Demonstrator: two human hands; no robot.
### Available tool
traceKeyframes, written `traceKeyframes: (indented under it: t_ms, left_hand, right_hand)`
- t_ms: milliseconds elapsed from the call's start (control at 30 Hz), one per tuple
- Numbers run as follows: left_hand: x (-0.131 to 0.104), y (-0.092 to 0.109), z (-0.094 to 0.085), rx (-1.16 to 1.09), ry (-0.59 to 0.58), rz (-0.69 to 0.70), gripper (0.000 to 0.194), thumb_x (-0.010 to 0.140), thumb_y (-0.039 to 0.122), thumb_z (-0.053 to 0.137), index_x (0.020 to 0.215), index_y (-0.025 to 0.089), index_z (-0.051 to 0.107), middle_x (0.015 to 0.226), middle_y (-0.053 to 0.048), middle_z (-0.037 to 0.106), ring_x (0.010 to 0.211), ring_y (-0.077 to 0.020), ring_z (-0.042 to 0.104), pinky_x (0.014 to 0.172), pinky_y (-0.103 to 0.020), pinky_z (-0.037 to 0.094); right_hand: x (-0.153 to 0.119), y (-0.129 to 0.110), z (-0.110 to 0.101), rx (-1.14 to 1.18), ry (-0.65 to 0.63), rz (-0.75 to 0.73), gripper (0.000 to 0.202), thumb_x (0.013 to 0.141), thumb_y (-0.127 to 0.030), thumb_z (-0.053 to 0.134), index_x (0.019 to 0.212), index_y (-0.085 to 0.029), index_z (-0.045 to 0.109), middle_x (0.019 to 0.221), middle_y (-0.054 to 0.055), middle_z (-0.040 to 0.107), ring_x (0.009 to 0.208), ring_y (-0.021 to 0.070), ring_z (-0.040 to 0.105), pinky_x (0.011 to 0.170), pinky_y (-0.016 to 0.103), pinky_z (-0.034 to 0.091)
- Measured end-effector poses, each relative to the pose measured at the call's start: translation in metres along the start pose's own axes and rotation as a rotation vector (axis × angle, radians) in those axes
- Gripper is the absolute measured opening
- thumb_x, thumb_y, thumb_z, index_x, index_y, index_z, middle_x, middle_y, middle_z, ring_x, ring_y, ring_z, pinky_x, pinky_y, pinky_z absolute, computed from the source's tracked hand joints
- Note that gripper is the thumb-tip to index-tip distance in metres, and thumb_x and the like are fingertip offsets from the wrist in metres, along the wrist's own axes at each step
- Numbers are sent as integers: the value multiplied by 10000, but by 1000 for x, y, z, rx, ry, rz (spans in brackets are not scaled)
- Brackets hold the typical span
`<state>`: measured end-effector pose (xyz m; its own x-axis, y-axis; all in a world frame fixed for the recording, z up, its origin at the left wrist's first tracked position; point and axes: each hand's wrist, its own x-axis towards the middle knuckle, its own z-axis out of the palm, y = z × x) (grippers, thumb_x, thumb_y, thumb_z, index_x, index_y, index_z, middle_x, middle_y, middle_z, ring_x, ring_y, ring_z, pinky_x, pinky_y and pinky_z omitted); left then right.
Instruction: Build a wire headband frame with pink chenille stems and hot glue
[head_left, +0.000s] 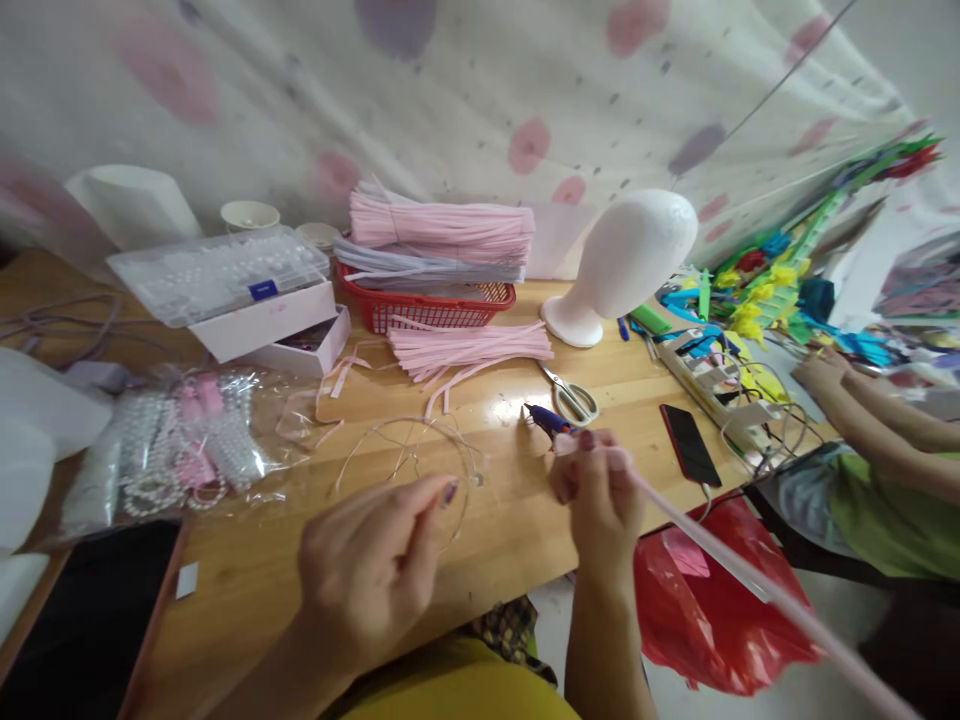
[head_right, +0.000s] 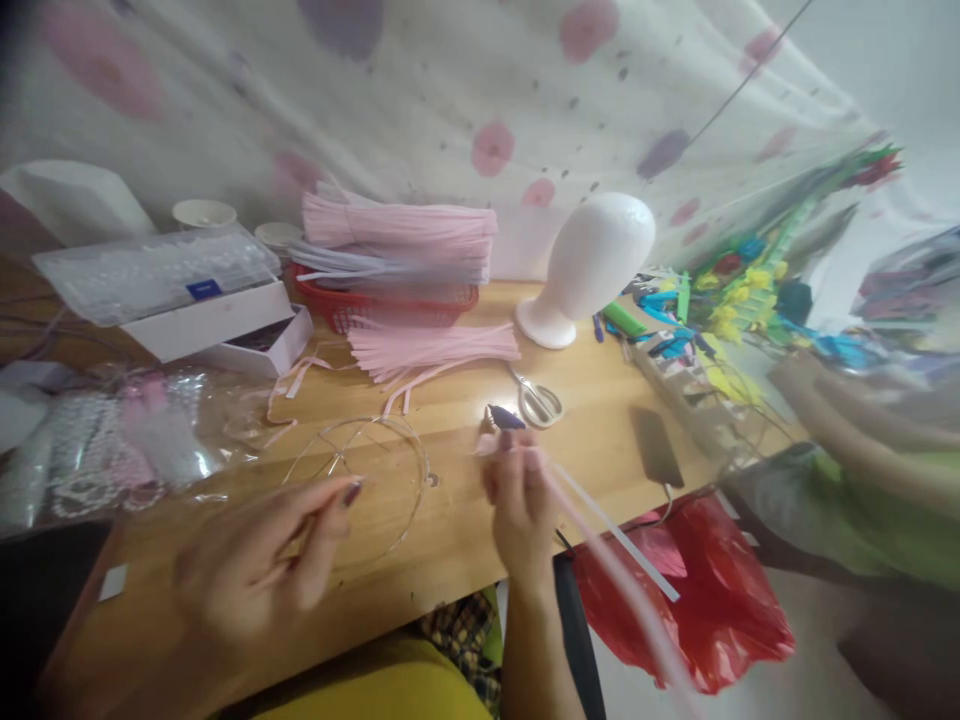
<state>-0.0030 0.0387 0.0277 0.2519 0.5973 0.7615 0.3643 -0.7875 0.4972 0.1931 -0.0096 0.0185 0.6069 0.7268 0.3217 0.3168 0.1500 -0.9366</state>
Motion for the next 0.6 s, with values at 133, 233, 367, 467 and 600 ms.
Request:
traceKeyframes:
  t_ms: [133,233,367,467,600]
  left_hand:
    - [3,-9,-11,112,-8,57,128,906,83,600,985,144,681,675,20,728,531,-81,626,566,-203,477]
    - [4,-11,-7,140,-14,129,119,921,98,588,977,126,689,659,6,725,507,-94,610,545,-231,452]
    - [4,-13,3,170,5,198,95,901,82,627,965,99,696,658,-12,721,515,-105,610,561,-248,442]
    - [6,-17,7,266,-11,282,88,884,86,656,957,102,701,632,3,704,500,-117,605,556,-265,434]
    - [12,-23,7,412,-17,369,52,869,93,680,910,107,709,586,10,680,482,-136,590,513,-290,395]
  right_hand:
    - [10,-13,-9,-28,22,9,448,933,-479,591,598,-207,471,538,-49,420,468,90,400,435,236,317]
    - [5,-26,-14,-132,16,48,361,870,-450,688,639,-185,608,516,-38,484,447,89,435,408,224,322]
    - [-3,-32,-21,-2,22,166,377,854,-451,709,622,-185,576,490,-48,486,393,75,421,368,211,304]
    - [-7,-37,-30,148,-86,287,388,904,-548,603,739,-197,584,515,-45,510,382,87,435,358,217,338]
    - [-10,-57,-68,159,-96,243,460,907,-620,534,671,-225,516,488,-54,438,357,98,404,319,225,331]
